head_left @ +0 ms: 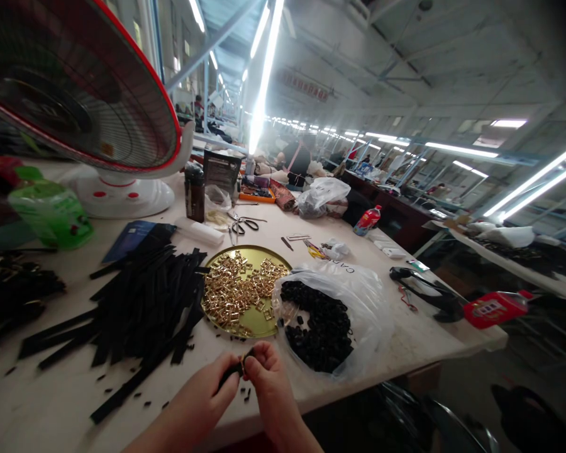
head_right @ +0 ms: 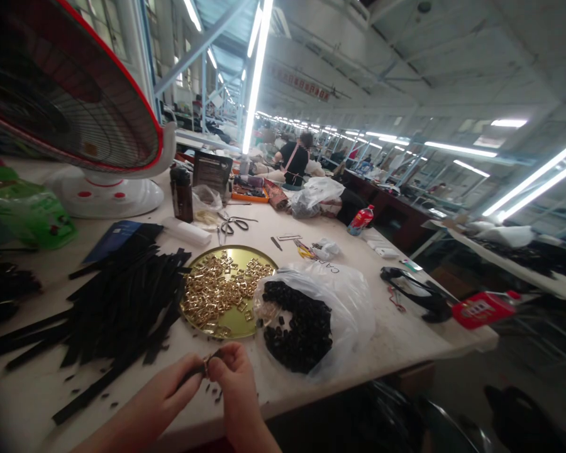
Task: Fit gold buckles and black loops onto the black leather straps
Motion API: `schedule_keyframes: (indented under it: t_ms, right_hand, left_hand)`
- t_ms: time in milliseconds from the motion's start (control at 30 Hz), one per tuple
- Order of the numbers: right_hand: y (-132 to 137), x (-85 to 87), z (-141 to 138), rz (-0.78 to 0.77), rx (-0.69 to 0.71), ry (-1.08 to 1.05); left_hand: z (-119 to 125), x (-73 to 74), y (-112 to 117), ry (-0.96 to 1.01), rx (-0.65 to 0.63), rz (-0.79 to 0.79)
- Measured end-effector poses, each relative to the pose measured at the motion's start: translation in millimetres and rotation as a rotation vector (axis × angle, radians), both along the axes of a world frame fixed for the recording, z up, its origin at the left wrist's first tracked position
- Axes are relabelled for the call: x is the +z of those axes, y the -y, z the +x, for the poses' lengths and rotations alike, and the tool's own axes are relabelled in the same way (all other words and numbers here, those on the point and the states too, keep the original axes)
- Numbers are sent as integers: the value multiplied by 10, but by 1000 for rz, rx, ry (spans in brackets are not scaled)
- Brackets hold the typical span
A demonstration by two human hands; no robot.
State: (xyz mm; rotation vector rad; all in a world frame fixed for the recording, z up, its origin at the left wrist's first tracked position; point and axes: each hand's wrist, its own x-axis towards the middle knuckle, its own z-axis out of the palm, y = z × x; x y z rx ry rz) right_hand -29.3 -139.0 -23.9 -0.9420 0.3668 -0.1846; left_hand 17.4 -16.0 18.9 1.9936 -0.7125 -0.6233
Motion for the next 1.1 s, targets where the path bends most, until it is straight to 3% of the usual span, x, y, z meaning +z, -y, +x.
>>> schedule_keyframes:
  t_ms: [100, 300, 400, 467, 567, 633, 700, 867, 1100]
  right_hand:
    - [-57, -31, -21, 8, -23, -1]
    - [-92, 39, -48, -128, 101, -44]
    - [-83, 28, -56, -218, 88, -55]
    - [-79, 2, -66, -188, 77, -93]
    - [-78, -23, -86, -27, 114, -144]
    - [-75, -13, -102, -26, 148, -127]
    - [-65, 14, -116, -165, 156, -106]
    - [4, 84, -126, -678, 89, -102]
    - [50, 141, -104, -709, 136, -109]
  left_hand:
    - [-9, -63, -18, -41, -7, -45]
    - [32, -193, -76, -147, 8, -41]
    - [48, -217, -90, -265, 10, -49]
    - [43, -228, -94, -324, 4, -68]
    - [13, -249, -97, -345, -13, -102]
    - [-12, -261, -96, -341, -17, -117]
    - [-32, -267, -94, -348, -18, -125]
    - [-29, -240, -106, -415, -30, -115]
    - [-24, -190, -112, -447, 6, -117]
